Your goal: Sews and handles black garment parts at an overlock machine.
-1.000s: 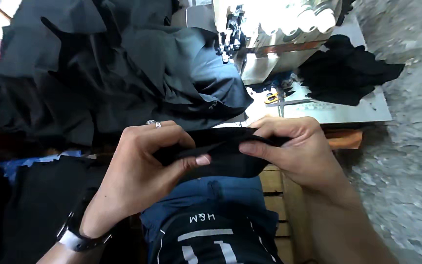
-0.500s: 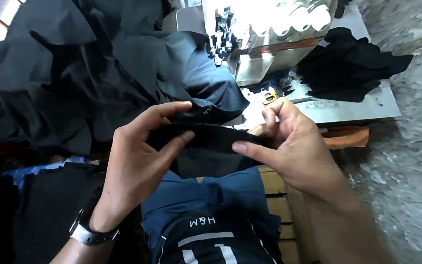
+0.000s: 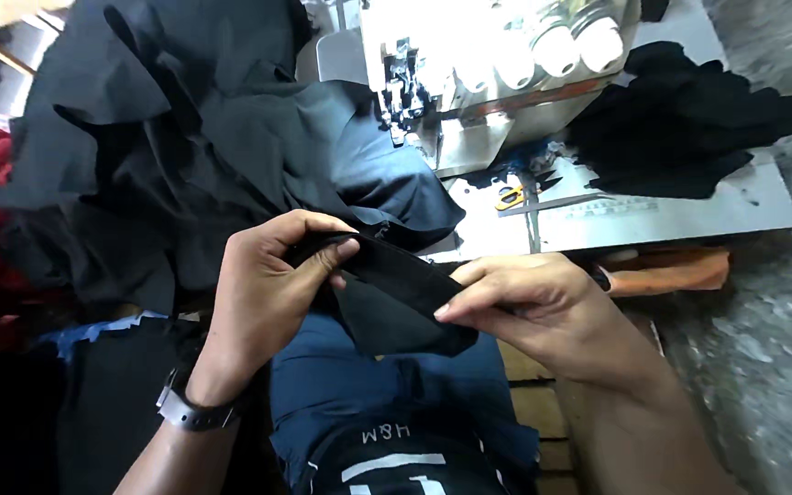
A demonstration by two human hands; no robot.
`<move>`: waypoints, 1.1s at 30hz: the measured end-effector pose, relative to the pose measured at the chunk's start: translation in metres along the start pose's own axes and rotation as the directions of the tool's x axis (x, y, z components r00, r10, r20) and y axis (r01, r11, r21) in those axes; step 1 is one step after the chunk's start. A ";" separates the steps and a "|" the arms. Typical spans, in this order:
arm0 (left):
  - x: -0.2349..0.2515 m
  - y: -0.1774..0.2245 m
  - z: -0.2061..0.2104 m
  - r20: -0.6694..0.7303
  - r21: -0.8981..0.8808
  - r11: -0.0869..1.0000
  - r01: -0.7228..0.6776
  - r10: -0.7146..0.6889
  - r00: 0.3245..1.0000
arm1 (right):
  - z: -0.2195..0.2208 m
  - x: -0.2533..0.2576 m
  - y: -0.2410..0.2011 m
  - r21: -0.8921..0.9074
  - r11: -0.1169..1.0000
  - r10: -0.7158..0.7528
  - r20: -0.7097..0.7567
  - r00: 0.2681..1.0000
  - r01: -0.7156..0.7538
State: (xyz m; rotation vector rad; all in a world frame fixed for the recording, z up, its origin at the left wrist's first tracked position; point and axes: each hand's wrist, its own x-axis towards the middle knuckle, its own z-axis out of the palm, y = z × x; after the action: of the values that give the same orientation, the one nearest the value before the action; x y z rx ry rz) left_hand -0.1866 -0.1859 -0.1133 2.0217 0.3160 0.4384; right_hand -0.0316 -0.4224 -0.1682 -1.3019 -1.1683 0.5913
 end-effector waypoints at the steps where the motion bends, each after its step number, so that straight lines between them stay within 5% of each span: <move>1: 0.002 0.000 -0.001 0.000 0.010 1.000 -0.005 0.005 1.000 | -0.003 0.000 0.000 0.005 1.000 -0.006 0.024 1.000 0.006; 5: 0.006 0.001 0.000 -0.002 0.034 0.999 -0.021 0.021 1.000 | -0.004 0.004 0.001 -0.095 0.995 0.033 0.028 0.999 -0.030; 9: 0.007 -0.002 0.006 -0.047 0.033 0.998 -0.048 0.050 0.998 | 0.026 0.016 0.006 0.000 0.994 0.108 -0.310 0.945 -0.113; 13: 0.004 -0.003 0.018 -0.111 -0.019 0.994 -0.104 0.101 0.989 | 0.054 0.027 0.011 0.076 0.993 0.118 -0.608 0.785 -0.091; 19: 0.004 -0.009 0.018 -0.161 0.094 0.966 -0.241 0.254 0.954 | 0.041 0.026 0.008 0.210 0.952 0.292 -0.424 0.857 -0.220; 24: 0.004 -0.012 0.021 -0.179 0.113 0.971 -0.210 0.228 0.957 | 0.047 0.028 0.008 0.166 0.977 0.202 -0.496 0.844 -0.136; 33: 0.004 -0.011 0.018 -0.194 0.078 0.982 -0.170 0.183 0.964 | 0.045 0.027 0.001 0.213 0.963 0.254 -0.524 0.813 -0.164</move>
State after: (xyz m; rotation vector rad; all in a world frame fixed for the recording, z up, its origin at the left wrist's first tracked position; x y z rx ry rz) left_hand -0.1750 -0.1938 -0.1298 2.0777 0.2754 0.7558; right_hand -0.0615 -0.3795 -0.1672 -1.3513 -0.4944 0.4145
